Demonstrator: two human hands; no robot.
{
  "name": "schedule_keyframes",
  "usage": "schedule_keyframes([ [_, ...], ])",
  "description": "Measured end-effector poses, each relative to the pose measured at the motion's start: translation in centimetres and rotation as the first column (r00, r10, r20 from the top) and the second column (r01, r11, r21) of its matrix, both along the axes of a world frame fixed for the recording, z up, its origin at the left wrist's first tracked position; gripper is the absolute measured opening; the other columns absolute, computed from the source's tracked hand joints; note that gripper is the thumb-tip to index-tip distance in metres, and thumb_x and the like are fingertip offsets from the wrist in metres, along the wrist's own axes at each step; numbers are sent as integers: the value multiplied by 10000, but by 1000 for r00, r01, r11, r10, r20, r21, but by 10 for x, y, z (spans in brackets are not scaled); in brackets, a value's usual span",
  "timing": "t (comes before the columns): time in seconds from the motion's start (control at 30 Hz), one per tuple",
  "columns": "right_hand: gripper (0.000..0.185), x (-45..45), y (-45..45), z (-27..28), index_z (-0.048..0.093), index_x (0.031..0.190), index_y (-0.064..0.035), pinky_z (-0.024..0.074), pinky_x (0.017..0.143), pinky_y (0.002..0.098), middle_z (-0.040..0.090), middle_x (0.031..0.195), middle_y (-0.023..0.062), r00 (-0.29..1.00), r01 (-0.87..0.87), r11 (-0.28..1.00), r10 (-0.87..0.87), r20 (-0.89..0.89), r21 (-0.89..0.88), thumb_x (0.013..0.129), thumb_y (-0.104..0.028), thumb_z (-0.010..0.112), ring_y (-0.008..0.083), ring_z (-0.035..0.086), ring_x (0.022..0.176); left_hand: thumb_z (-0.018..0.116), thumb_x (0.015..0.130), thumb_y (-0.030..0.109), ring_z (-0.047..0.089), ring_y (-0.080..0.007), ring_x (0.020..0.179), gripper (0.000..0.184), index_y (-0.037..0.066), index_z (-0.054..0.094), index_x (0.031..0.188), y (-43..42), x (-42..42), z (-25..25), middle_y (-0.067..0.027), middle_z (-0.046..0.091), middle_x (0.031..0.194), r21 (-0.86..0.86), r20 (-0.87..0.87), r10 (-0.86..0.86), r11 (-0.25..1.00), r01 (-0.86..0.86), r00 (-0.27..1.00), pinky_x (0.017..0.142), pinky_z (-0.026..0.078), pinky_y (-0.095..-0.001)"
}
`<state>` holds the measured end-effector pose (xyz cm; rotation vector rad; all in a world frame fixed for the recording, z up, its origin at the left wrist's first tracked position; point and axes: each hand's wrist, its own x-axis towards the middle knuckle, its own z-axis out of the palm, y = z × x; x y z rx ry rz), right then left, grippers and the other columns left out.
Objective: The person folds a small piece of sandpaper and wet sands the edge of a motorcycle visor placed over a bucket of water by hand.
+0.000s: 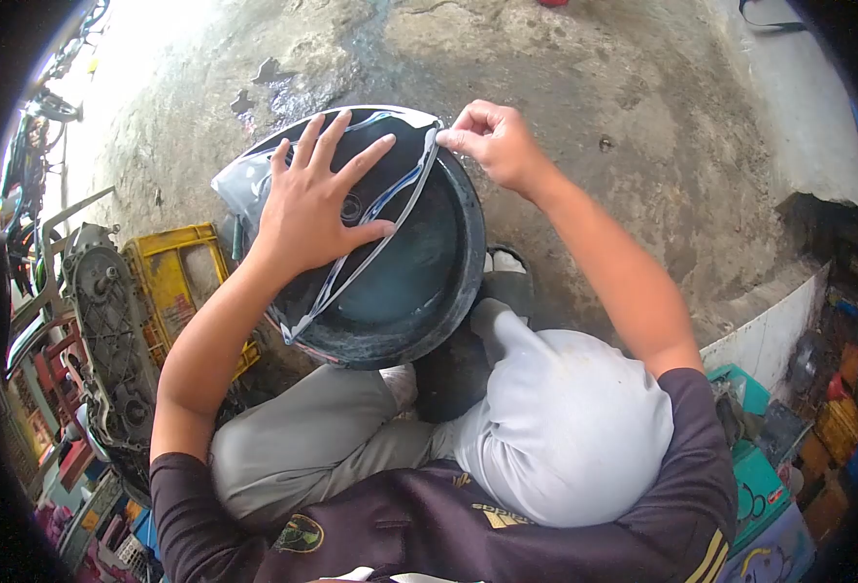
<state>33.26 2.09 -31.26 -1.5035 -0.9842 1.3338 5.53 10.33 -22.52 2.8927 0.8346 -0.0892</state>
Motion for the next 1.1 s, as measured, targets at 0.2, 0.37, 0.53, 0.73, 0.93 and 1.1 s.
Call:
schedule_keyframes([
  [0.2,193,-3,-3,9,711,904,-59,462,754,269,596,905,-39,984,-45,998,35,177,51,964,-196,832,70,542,818,799,810,721,311,-447,1602,976,431,427,1665,1,0,1,-194,360,1726,0,-12,-2,1000,2,1000,1229,268,-732],
  [0.37,213,-8,-6,-1,729,929,-38,508,810,305,583,1023,16,964,-20,990,-19,266,143,947,-222,836,126,562,866,796,809,724,309,-444,1602,977,433,426,1664,0,-1,1,-191,357,1728,1,-16,1,1000,-1,1000,1233,266,-734],
  [0.53,243,-4,-3,-5,736,948,-41,532,840,327,590,1069,26,953,-5,983,-51,298,184,967,-267,823,142,562,881,801,805,721,299,-442,1609,982,435,425,1665,0,0,1,-191,352,1730,-4,-21,2,1000,-2,1000,1232,268,-735],
  [0.73,228,-4,-6,-4,742,968,-56,533,818,323,588,1059,30,952,9,987,-58,300,162,959,-264,834,139,561,855,803,805,716,306,-454,1604,980,423,432,1663,-1,1,4,-195,353,1730,-19,-20,7,1000,-7,1000,1233,264,-737],
  [0.93,201,-6,-8,-8,739,960,-61,531,799,317,592,1039,27,963,9,986,-54,265,168,959,-244,822,135,576,864,791,813,720,312,-485,1591,966,435,426,1660,1,-1,1,-216,353,1722,-25,13,-3,1000,3,1000,1207,281,-761],
  [1.1,208,-5,-5,-2,729,948,-54,529,807,314,600,1016,27,958,15,984,-66,281,180,955,-240,821,138,575,863,792,816,719,317,-487,1588,961,436,428,1659,1,-1,0,-217,359,1717,-19,19,-6,1000,7,1000,1207,283,-759],
])
